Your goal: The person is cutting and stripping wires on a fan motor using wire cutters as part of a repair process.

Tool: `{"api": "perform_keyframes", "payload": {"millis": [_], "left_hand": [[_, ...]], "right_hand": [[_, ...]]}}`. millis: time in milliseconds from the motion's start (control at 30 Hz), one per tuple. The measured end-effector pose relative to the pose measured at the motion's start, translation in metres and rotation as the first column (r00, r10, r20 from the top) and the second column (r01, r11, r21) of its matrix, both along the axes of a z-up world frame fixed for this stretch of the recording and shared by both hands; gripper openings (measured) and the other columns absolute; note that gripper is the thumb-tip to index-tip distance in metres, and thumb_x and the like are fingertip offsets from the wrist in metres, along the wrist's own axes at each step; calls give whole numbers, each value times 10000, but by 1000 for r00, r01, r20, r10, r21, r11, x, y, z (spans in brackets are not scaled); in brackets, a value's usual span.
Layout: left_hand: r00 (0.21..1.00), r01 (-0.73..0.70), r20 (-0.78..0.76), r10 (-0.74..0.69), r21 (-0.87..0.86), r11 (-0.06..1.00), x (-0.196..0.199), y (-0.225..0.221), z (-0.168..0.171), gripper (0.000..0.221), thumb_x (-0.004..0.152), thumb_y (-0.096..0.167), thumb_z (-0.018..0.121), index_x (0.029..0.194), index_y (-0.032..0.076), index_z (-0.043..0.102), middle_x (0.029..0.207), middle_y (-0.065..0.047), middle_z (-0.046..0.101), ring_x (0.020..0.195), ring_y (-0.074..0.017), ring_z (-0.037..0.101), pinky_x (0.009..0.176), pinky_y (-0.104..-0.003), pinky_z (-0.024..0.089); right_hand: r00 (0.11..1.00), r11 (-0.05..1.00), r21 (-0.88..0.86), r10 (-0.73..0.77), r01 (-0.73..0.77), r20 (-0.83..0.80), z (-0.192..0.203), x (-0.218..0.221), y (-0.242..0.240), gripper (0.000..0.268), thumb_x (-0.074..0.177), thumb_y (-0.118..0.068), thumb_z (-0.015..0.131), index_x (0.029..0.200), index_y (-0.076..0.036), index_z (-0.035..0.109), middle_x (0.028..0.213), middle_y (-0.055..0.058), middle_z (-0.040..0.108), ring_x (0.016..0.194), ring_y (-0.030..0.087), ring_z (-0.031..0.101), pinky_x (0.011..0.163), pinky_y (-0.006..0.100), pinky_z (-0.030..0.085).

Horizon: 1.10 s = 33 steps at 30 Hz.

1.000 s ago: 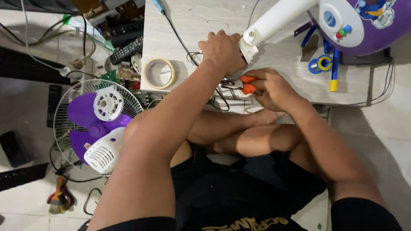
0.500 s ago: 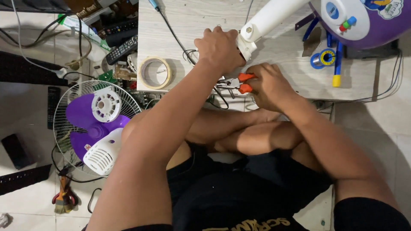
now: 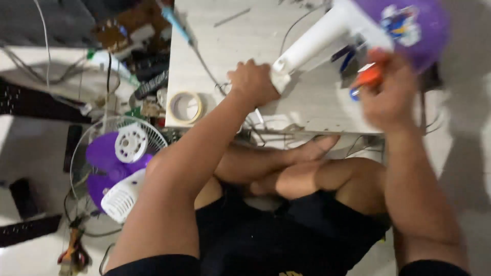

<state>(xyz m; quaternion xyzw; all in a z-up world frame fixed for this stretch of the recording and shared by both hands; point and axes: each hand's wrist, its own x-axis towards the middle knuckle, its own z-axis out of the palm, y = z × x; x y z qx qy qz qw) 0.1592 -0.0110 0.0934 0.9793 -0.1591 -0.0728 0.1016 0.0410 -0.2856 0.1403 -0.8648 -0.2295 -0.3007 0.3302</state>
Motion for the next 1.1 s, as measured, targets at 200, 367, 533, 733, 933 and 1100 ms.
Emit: {"api": "perform_keyframes", "payload": {"millis": [200,367,533,733,933,1100], "left_hand": [[978,-14,-208,9,-23,1000,-5,11,4,959,717,718,754,1457,156,518,1423,-211,501,1393,-478,408,1025,-754,367],[954,163,281,107,-783,601,-58,24,19,331,864,159,720,1195,160,711,1218,-134,658,1224,-397,626,1040,-503,507],[482,-859,-689,-542,-494,-135,-104,31,20,604,1031,455,466,1338,-39,629,967,-182,646,998,-371,724,996,-518,591],[488,-862,-585,-648,-441,-251,-106,56,1,508,1033,358,495,1338,-18,647,1127,-211,666,1003,-276,704,1010,-404,611],[564,-823,-500,-657,-406,-398,-103,80,25,646,855,-25,397,1487,-163,400,1449,-414,482,1347,-453,533,1168,-503,442],[818,-556,-438,-373,-768,-318,-46,92,25,649,842,-190,375,1484,-106,420,1420,-345,537,1304,-426,581,1132,-484,490]], "right_hand": [[960,931,-350,-188,107,-207,-54,-39,14,194,753,-158,699,933,-94,732,1183,95,657,1030,356,678,882,436,558],[965,910,-402,-189,102,-183,-44,-48,26,270,665,-195,737,923,-116,745,1276,16,639,1166,274,612,960,393,471],[984,777,-622,-168,99,-53,-12,-45,61,454,562,-227,784,1013,-199,748,1399,-30,591,1282,258,528,1034,493,392],[989,736,-673,-145,79,-42,6,-40,98,313,702,-122,721,1014,-107,752,1527,101,573,1410,349,509,1144,593,342],[986,929,-366,-111,58,-126,-6,-23,78,281,769,30,694,1048,37,731,1425,221,658,1207,439,655,1028,495,518],[946,851,-481,-302,210,-120,-90,-2,13,304,730,-89,734,1021,-18,784,1272,153,734,1094,383,703,989,459,558]]}}
